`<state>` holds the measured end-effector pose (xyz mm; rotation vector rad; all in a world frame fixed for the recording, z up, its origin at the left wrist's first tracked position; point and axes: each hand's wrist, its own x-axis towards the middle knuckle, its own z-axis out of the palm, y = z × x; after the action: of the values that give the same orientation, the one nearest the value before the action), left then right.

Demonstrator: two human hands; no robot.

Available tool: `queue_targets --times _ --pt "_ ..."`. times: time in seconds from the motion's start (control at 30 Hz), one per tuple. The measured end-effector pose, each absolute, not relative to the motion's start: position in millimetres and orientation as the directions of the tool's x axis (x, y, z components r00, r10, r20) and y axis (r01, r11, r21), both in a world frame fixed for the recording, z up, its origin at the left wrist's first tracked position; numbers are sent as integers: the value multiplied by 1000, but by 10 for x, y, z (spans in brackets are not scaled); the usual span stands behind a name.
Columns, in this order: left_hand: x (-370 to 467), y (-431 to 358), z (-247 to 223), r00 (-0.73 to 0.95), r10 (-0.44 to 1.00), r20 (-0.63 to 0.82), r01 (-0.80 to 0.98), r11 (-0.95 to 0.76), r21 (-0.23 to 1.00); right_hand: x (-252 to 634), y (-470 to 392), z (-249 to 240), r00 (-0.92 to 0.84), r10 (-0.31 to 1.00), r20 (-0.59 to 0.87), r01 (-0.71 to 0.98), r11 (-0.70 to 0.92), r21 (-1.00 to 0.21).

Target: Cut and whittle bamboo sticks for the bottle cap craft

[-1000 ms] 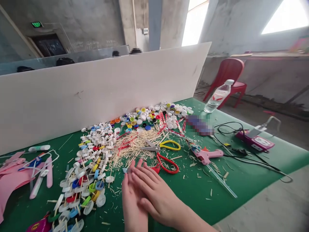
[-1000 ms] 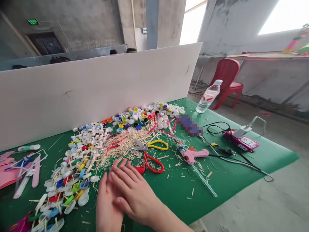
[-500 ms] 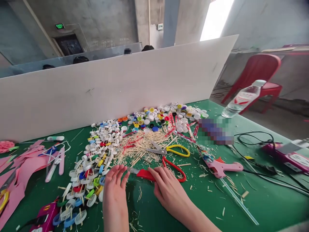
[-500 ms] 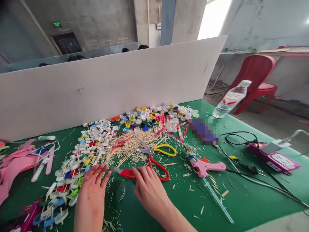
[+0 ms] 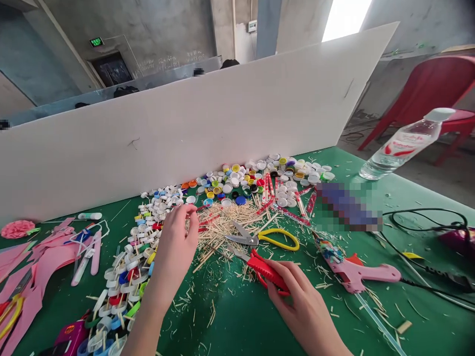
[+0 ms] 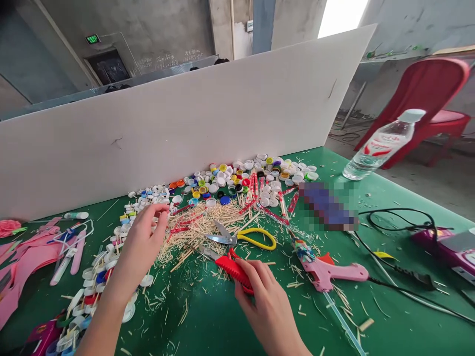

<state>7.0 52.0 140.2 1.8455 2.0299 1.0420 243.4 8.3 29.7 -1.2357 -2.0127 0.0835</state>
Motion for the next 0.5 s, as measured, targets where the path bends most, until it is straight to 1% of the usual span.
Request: queue_targets --times 0.03,0.1,0.17,0.23,0.3,0.37,0.43,0.5 --pt "103 580 1370 -156 936 316 822 -55 567 2453 75 291 -229 794 563 737 519 -432" --pt "168 672 1277 -73 955 289 855 -90 511 2482 53 267 -188 819 542 738 482 -473" --pt "226 741 1167 2 975 224 863 -115 492 2505 29 238 -119 851 512 742 418 -523" --pt "278 810 1060 69 983 168 866 -143 479 2524 13 218 -26 883 468 726 339 -599" --pt "333 895 972 143 981 128 864 -187 468 2542 9 213 82 917 391 665 242 -707" --pt "404 1001 904 220 972 86 864 -235 445 2560 17 213 191 940 282 565 130 -815" --pt "489 1119 846 290 956 47 884 -286 369 2582 27 202 267 946 183 457 43 -888" --pt "574 1232 783 334 942 18 908 -327 261 2605 33 175 305 942 137 374 14 -927"
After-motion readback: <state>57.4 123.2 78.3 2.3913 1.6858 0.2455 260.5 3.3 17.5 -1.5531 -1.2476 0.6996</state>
